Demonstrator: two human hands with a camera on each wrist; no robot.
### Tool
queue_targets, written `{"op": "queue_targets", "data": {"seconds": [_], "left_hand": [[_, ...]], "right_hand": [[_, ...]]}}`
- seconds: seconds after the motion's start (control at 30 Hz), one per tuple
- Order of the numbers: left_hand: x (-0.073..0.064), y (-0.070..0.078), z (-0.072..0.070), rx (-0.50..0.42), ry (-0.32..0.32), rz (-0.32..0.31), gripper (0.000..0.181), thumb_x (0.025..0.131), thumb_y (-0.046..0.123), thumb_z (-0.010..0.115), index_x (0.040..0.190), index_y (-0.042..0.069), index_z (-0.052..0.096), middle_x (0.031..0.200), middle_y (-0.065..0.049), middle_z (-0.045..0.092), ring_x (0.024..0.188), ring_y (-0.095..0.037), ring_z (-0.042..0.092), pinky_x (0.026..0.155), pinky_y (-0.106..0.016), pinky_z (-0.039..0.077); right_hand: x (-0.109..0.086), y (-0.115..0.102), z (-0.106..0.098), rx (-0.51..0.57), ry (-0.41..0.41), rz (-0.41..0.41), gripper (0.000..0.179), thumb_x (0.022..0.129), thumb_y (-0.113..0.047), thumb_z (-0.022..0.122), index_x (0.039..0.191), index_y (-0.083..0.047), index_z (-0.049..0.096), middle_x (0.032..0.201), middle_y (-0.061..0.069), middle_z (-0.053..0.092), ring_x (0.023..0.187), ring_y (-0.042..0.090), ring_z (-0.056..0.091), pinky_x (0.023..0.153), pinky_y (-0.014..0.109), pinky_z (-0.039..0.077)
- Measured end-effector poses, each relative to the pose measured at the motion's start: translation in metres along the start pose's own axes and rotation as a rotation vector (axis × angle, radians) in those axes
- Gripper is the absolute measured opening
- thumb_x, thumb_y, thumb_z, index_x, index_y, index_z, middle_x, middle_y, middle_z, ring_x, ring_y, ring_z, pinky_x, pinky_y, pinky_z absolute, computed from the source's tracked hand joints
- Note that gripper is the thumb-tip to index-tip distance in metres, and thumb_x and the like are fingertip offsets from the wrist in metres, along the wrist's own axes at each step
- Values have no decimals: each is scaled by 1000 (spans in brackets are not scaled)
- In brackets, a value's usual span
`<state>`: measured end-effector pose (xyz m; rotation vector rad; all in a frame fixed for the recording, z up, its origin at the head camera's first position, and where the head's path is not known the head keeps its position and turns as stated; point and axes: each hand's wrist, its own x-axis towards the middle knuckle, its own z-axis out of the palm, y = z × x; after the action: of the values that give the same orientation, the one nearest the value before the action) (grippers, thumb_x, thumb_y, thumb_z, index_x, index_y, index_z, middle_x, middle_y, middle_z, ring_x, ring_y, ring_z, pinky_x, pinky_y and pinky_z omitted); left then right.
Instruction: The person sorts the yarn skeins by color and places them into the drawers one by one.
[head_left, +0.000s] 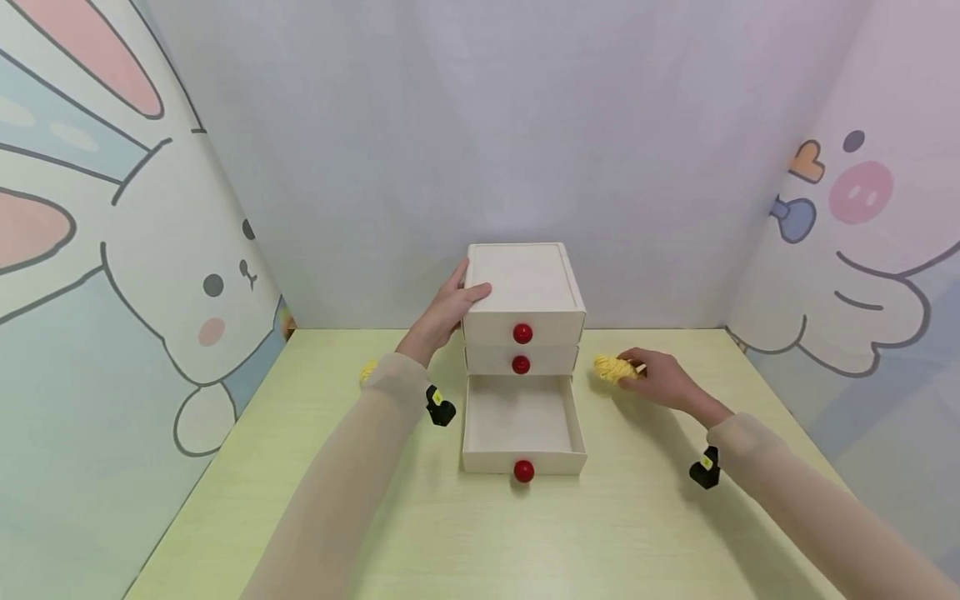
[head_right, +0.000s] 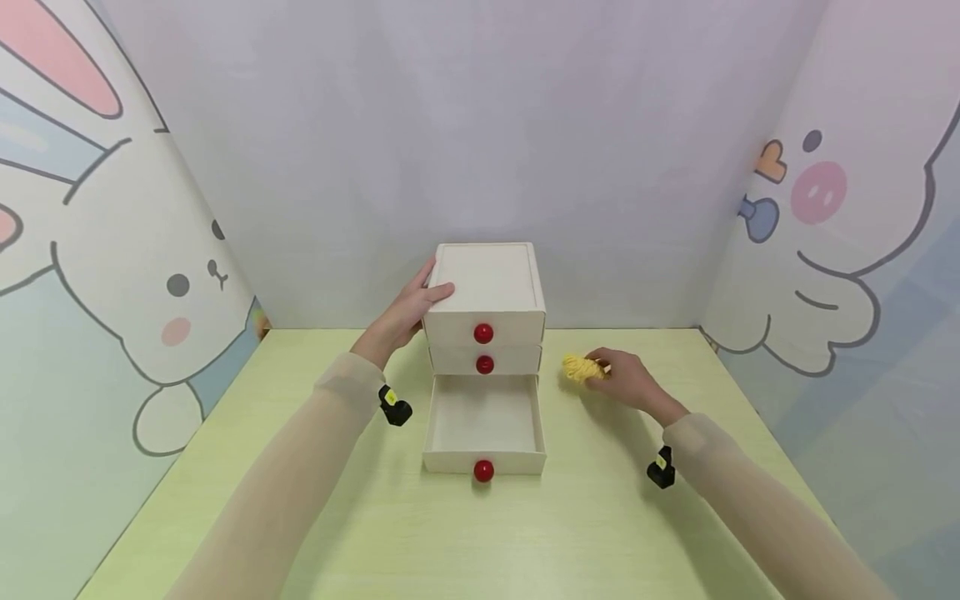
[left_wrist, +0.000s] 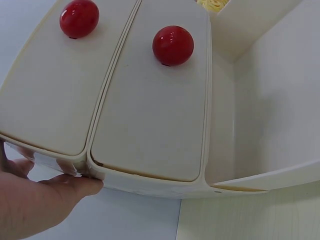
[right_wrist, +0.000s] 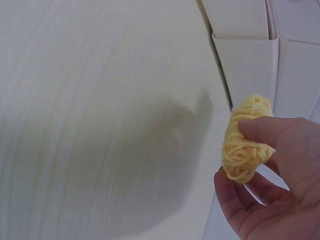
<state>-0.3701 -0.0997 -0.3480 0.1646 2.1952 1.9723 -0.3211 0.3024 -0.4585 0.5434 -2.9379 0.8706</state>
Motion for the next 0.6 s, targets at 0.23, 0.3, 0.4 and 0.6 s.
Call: {"op": "queue_targets", "data": {"seconds": [0.23, 0.3, 0.4, 0.6], "left_hand": [[0, 0, 0, 4, 5, 1, 85, 105, 37, 65, 172, 40, 11, 179, -5, 12, 161, -31, 22, 124, -59, 31], [1, -1, 1, 2, 4, 3, 85, 105, 37, 65, 172, 40, 11, 179, -4, 11, 161, -30, 21, 124, -58, 30], [1, -1, 1, -1, 6, 2, 86, 105, 37, 65, 172, 40, 11, 179, -4, 11, 162, -30, 20, 125, -58, 29], [2, -1, 1, 6, 11, -4, 85, 105, 37, 65, 172, 39, 11, 179, -6, 13, 161, -32, 23, 123, -60, 31]], "right_hand": [[-13, -27, 1, 48, -30, -46, 40, 94, -17, 81, 129, -2, 70, 112, 14, 73, 89, 19, 67, 72, 32, 56], [-16, -33, 1, 56, -39, -52, 39, 94, -18, 82, 129, -4, 70, 111, 11, 73, 88, 17, 66, 71, 30, 56], [-21, -43, 1, 73, -64, -63, 40, 94, -20, 82, 129, -6, 70, 112, 9, 73, 89, 16, 66, 71, 29, 56], [-28, -63, -1, 122, -97, -70, 41, 95, -23, 82, 130, -7, 69, 112, 7, 72, 91, 16, 67, 72, 28, 58]]}}
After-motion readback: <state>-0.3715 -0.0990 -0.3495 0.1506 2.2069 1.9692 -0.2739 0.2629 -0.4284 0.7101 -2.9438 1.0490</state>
